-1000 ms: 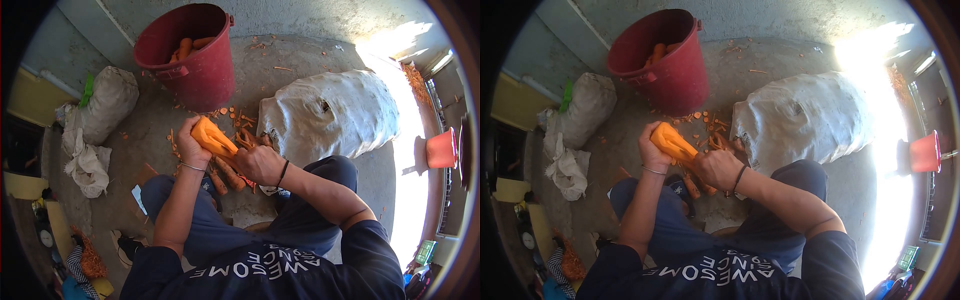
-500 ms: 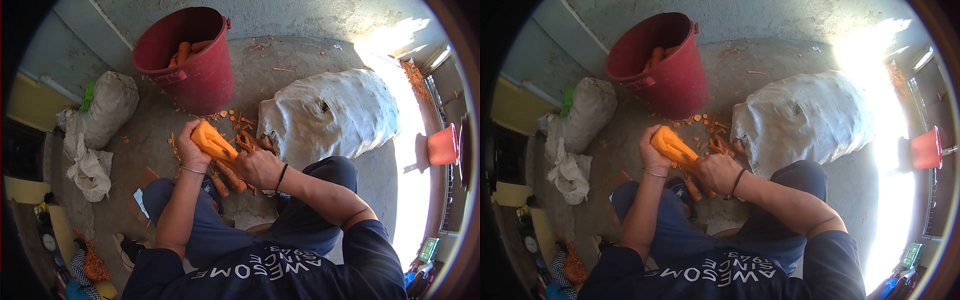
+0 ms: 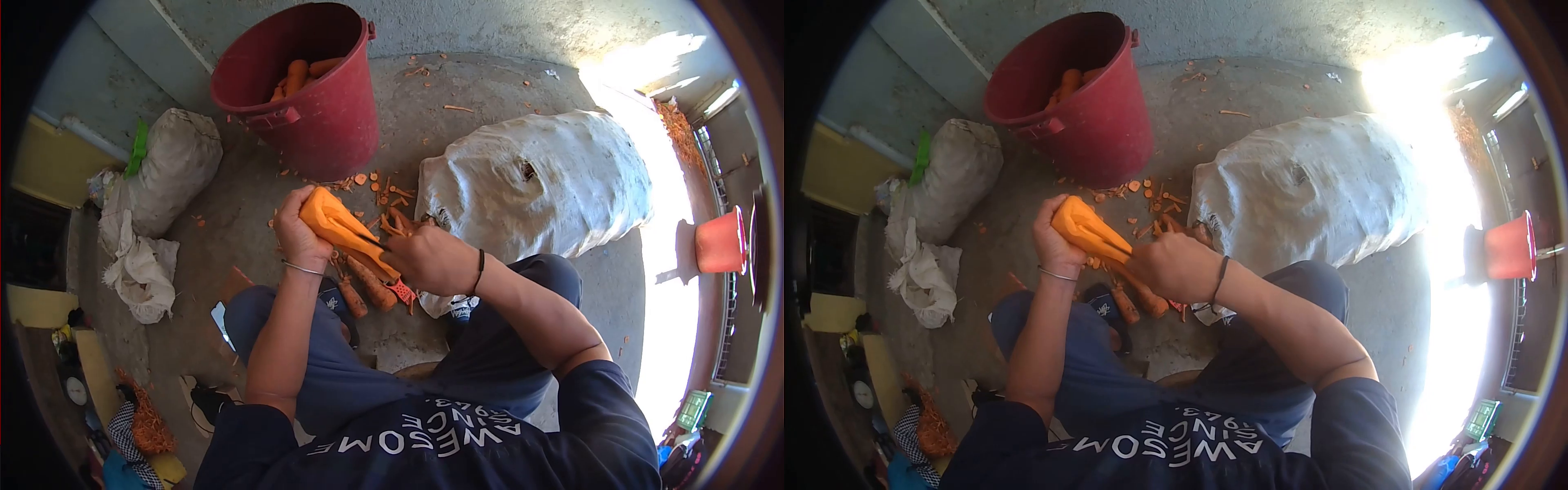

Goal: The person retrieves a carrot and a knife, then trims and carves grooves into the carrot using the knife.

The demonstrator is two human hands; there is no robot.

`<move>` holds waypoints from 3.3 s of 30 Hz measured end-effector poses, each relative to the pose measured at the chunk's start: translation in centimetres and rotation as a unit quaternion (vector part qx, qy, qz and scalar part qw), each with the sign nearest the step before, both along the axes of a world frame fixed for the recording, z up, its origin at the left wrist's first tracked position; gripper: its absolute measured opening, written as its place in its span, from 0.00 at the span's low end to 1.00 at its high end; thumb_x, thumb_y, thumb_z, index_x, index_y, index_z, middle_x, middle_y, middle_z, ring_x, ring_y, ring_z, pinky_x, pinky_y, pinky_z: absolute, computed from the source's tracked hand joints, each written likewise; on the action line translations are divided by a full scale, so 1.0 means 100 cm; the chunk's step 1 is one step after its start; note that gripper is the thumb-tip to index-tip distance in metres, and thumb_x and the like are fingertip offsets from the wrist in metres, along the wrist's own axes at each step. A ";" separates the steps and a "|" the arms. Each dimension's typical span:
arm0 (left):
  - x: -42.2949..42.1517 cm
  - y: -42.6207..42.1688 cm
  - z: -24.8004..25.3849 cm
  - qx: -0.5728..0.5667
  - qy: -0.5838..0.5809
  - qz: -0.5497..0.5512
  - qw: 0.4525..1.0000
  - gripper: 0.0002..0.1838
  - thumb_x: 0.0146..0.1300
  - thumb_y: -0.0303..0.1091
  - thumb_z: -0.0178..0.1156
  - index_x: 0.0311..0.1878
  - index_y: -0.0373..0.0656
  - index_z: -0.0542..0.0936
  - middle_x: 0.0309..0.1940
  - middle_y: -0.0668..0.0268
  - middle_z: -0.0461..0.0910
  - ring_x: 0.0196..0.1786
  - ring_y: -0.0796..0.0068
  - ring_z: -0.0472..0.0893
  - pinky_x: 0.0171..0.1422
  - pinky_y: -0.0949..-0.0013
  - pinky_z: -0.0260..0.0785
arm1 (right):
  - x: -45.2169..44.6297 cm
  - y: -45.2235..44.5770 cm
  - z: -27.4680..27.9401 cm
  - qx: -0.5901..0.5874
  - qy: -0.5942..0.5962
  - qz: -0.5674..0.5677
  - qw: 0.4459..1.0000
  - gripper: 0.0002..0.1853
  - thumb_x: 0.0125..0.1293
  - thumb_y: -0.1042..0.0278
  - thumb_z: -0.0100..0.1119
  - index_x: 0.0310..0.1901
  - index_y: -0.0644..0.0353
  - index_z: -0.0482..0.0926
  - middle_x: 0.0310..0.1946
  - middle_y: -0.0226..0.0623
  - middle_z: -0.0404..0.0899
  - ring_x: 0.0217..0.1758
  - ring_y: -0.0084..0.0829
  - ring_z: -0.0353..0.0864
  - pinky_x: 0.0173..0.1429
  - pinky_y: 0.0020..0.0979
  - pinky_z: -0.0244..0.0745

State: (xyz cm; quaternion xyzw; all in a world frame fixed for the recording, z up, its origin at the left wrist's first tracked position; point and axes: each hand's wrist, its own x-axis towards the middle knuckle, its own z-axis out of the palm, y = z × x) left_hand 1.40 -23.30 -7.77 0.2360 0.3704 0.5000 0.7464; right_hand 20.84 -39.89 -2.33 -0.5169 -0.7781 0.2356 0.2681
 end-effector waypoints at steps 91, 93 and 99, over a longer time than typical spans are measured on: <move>0.025 -0.025 -0.025 -0.182 -0.109 -0.220 0.952 0.14 0.68 0.43 0.63 0.45 0.42 0.85 0.39 0.57 0.88 0.44 0.55 0.88 0.58 0.50 0.84 | 0.028 0.023 0.001 -0.250 0.218 -0.161 0.929 0.27 0.63 0.54 0.79 0.55 0.67 0.84 0.27 0.34 0.83 0.24 0.23 0.80 0.27 0.30 0.74; 0.024 -0.024 -0.022 -0.166 -0.119 -0.209 0.956 0.15 0.69 0.44 0.62 0.47 0.41 0.85 0.40 0.55 0.88 0.44 0.54 0.89 0.58 0.48 0.83 | 0.025 0.021 0.010 -0.318 0.207 -0.127 0.916 0.38 0.59 0.51 0.84 0.62 0.69 0.78 0.28 0.35 0.83 0.24 0.25 0.81 0.27 0.30 0.75; 0.020 -0.023 -0.011 -0.149 -0.115 -0.236 0.953 0.17 0.75 0.46 0.56 0.51 0.43 0.84 0.45 0.56 0.88 0.49 0.52 0.88 0.60 0.47 0.82 | 0.018 0.022 0.005 -0.330 0.242 -0.116 0.905 0.44 0.55 0.54 0.86 0.67 0.72 0.73 0.29 0.35 0.83 0.23 0.23 0.81 0.26 0.29 0.75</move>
